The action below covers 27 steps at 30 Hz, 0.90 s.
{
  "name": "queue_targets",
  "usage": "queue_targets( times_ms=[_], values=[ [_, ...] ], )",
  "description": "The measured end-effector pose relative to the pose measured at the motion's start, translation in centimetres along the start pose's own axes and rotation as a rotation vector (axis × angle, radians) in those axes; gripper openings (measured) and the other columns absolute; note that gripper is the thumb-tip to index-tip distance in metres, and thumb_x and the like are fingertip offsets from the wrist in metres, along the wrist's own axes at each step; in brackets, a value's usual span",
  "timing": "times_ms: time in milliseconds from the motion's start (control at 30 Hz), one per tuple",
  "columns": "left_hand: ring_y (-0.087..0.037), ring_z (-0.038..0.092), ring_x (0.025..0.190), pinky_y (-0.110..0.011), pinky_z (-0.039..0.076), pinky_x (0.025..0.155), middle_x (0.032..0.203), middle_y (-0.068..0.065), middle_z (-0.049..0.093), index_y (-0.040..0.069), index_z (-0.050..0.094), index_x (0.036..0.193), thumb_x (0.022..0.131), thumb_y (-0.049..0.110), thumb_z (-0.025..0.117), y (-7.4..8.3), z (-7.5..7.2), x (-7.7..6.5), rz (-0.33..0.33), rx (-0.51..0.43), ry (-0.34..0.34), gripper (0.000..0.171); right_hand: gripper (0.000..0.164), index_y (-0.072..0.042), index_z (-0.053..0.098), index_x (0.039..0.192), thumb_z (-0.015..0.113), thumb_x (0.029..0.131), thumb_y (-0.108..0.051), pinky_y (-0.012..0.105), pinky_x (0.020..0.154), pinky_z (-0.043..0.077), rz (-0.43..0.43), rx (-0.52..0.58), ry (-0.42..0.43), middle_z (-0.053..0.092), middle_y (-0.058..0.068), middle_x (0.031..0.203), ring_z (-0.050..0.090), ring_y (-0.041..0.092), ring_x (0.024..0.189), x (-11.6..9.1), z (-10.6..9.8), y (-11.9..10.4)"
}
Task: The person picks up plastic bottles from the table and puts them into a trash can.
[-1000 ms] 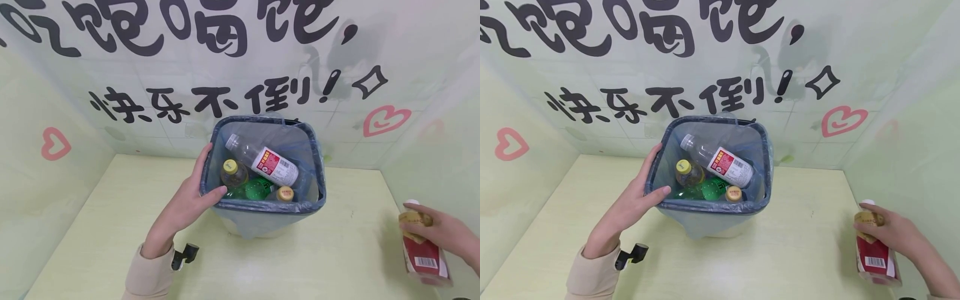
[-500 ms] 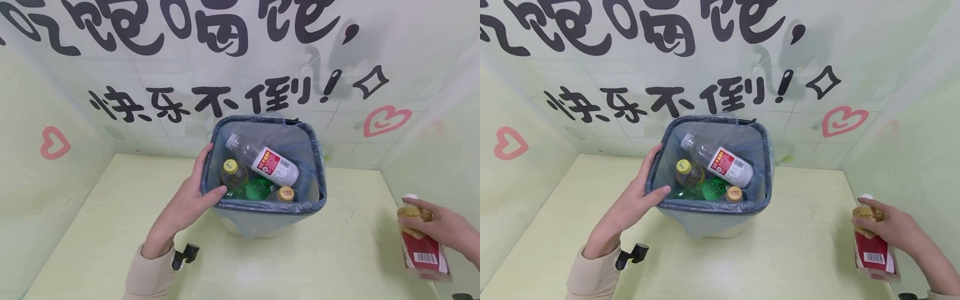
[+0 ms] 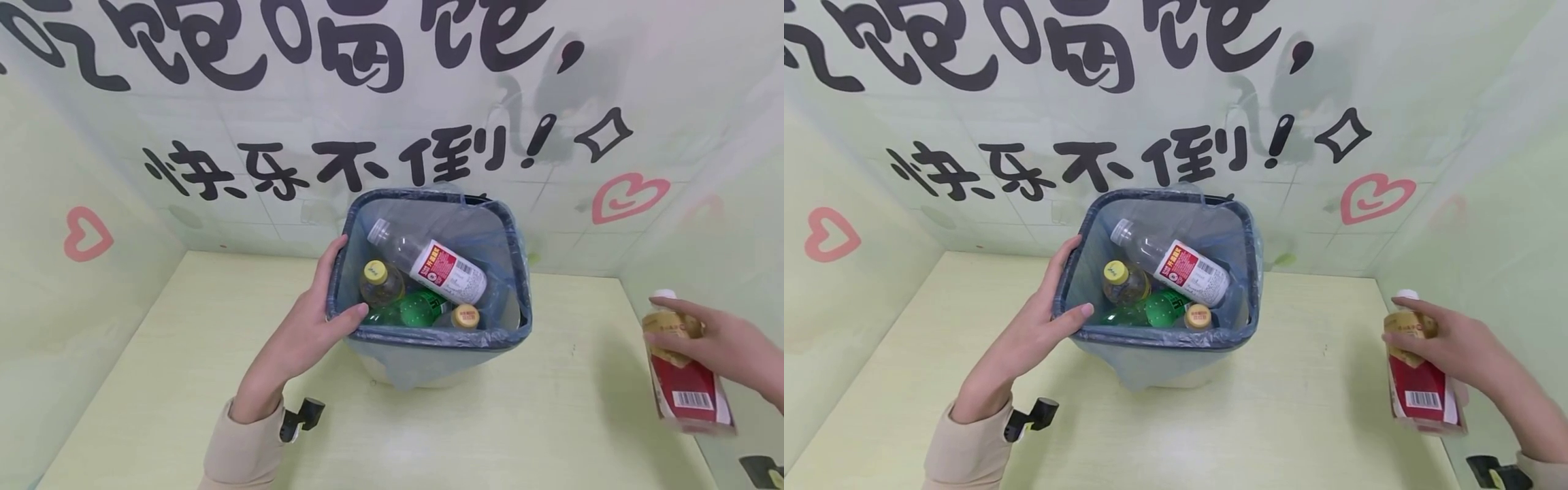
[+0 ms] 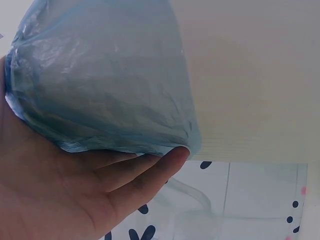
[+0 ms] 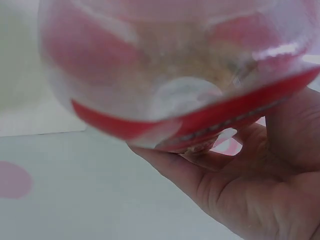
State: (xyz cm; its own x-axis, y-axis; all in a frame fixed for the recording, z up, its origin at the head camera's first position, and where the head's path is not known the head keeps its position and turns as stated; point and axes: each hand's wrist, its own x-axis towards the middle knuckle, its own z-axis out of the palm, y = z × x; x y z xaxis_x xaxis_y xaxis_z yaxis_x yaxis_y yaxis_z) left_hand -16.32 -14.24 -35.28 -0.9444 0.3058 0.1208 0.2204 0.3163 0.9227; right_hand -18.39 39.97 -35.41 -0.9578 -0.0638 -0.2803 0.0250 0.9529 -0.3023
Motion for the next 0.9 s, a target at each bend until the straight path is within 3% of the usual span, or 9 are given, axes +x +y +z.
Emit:
queue_targets(
  times_ms=[200,533,900],
  values=[
    [-0.04,0.048,0.128,-0.06,0.041,0.1,0.147,-0.02,0.042,0.035,0.004,0.158,0.095,0.027,0.059,0.0,0.1,0.0,-0.001,0.005,0.0,0.085,0.081,0.004,0.035,0.149,0.067,0.093,-0.045,0.034,0.056,0.048,-0.033,-0.007,0.014,0.052,0.039,0.105,0.054,0.035,0.079,-0.2,-1.2,-2.2],
    [-0.041,0.05,0.126,-0.061,0.041,0.1,0.145,-0.021,0.044,0.033,0.003,0.159,0.095,0.028,0.058,0.0,0.0,0.1,0.004,0.013,0.002,0.085,0.078,-0.012,0.038,0.153,0.07,0.09,-0.046,0.032,0.055,0.045,-0.092,0.044,0.013,0.061,0.021,0.102,0.055,0.023,0.077,-1.0,-1.2,-4.8],
    [-0.041,0.05,0.126,-0.062,0.04,0.1,0.145,-0.022,0.044,0.032,0.003,0.159,0.095,0.028,0.058,0.0,0.0,0.1,0.005,0.018,0.006,0.084,0.078,-0.006,0.038,0.152,0.072,0.09,-0.04,0.031,0.052,0.046,-0.141,0.004,0.041,0.059,0.015,0.093,0.054,0.022,0.074,-1.1,-2.5,-7.5]
  ],
)
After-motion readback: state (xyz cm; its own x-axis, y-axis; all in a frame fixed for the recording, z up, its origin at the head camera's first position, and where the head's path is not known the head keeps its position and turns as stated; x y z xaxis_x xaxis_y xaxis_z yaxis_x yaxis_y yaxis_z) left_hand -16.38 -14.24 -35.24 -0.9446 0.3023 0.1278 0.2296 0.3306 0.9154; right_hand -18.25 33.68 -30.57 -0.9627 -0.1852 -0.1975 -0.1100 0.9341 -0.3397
